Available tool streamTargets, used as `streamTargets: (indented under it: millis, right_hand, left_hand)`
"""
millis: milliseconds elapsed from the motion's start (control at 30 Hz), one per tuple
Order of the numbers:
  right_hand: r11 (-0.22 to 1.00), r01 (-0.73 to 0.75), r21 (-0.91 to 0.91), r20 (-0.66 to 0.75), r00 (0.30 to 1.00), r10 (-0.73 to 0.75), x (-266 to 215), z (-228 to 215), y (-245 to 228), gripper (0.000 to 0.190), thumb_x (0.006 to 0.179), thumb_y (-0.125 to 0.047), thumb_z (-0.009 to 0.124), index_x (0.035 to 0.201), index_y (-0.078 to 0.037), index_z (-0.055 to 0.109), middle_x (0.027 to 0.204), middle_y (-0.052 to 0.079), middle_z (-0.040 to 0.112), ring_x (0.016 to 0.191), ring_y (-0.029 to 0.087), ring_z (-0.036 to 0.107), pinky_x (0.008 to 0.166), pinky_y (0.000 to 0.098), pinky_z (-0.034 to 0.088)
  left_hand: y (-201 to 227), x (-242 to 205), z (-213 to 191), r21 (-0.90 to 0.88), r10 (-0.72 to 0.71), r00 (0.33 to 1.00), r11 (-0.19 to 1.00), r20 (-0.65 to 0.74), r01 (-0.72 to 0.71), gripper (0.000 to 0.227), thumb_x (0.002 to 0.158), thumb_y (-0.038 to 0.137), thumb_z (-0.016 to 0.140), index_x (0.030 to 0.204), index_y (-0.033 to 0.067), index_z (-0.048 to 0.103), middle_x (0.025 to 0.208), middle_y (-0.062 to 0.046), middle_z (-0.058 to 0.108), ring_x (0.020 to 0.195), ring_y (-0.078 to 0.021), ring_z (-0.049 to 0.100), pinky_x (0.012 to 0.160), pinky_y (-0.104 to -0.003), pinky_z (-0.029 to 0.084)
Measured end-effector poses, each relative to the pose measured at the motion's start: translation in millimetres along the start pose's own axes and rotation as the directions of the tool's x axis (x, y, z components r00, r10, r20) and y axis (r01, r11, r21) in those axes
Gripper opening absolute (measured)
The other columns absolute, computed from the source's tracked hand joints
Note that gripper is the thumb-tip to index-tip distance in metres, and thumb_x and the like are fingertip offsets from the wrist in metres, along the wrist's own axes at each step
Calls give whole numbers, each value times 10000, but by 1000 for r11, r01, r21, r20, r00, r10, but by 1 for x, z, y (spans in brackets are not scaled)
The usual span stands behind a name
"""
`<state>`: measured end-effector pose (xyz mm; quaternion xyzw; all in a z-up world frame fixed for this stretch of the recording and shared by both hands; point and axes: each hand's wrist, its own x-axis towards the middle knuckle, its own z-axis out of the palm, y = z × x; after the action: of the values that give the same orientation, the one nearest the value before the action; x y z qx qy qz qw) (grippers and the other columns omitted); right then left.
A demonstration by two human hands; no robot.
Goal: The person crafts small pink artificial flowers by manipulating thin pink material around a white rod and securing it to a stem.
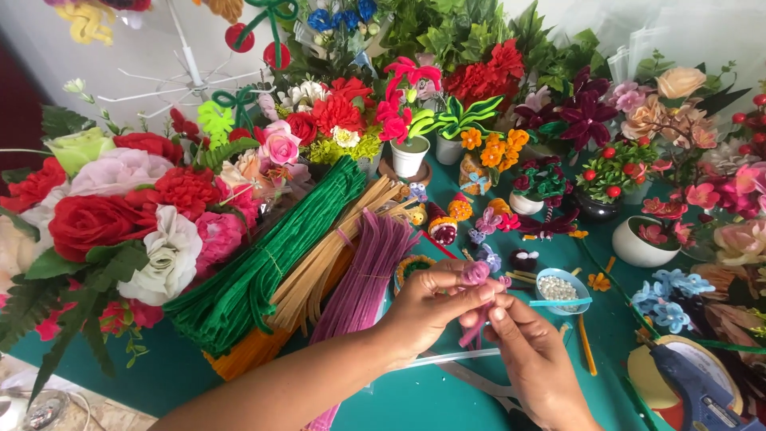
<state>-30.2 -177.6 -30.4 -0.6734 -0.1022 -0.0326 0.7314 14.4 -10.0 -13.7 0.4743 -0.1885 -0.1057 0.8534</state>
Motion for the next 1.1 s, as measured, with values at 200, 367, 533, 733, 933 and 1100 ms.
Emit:
streamTargets:
  millis: [200, 367, 533, 733, 933, 1100]
  right_hand:
    - [997, 29, -78, -102, 994, -37, -2, -6, 3, 184, 980, -127, 673, 893, 8, 762, 810, 90, 713, 808, 181, 615, 792, 345, 506]
    - [993, 6, -114, -58, 998, -12, -3, -6, -3, 301, 1002, -163, 662, 768, 11, 739, 707, 64, 634, 701, 163, 521, 668, 336, 437]
    - [992, -93, 86, -33, 995, 97, -6, 0, -7, 336, 1011, -156, 652, 776, 72, 724, 682, 113, 585, 704, 214, 486, 678, 352, 392]
    - [945, -257, 202, -39, 962, 270, -4, 2, -3, 330, 992, -139, 640, 1032, 153, 789, 679, 180, 577, 724, 261, 546, 771, 379, 458]
    - [966, -206, 158, -76, 973, 220, -3, 3, 3, 272, 961, -89, 673, 1002, 152, 790, 692, 197, 638, 714, 253, 581, 757, 385, 498]
    - [993, -112, 43, -187, 975, 118, 1, 3, 2, 193, 920, -80, 736, 907, 98, 811, 656, 166, 681, 634, 206, 562, 597, 357, 509]
  left_hand:
    - [10, -3, 2, 86, -124, 992, 989, 12, 123, 336, 906, 237, 733, 1151, 10, 765, 1193, -163, 768, 1205, -197, 693, 889, -307, 639]
    - [5, -5, 2, 174, 76, 995, 981, 72, -88, 195, 958, 186, 716, 1010, 3, 758, 1102, -205, 776, 1016, -196, 743, 881, -309, 601]
    - [14, -12, 10, 230, 270, 963, 935, 27, -269, 181, 984, 180, 707, 889, 32, 749, 793, -64, 703, 956, -205, 755, 834, -338, 620]
    - [5, -7, 7, 264, 330, 934, 921, -139, -286, 107, 936, 155, 735, 967, 65, 784, 976, -90, 789, 996, -203, 756, 933, -329, 617]
    - [4, -6, 6, 98, 296, 936, 954, -192, -282, 101, 945, 132, 722, 952, 39, 761, 1007, -147, 789, 1024, -239, 773, 985, -381, 646]
    - [4, -2, 3, 33, 299, 937, 954, -183, -298, 123, 955, 130, 712, 959, 15, 755, 1056, -182, 784, 1051, -251, 760, 1030, -414, 630]
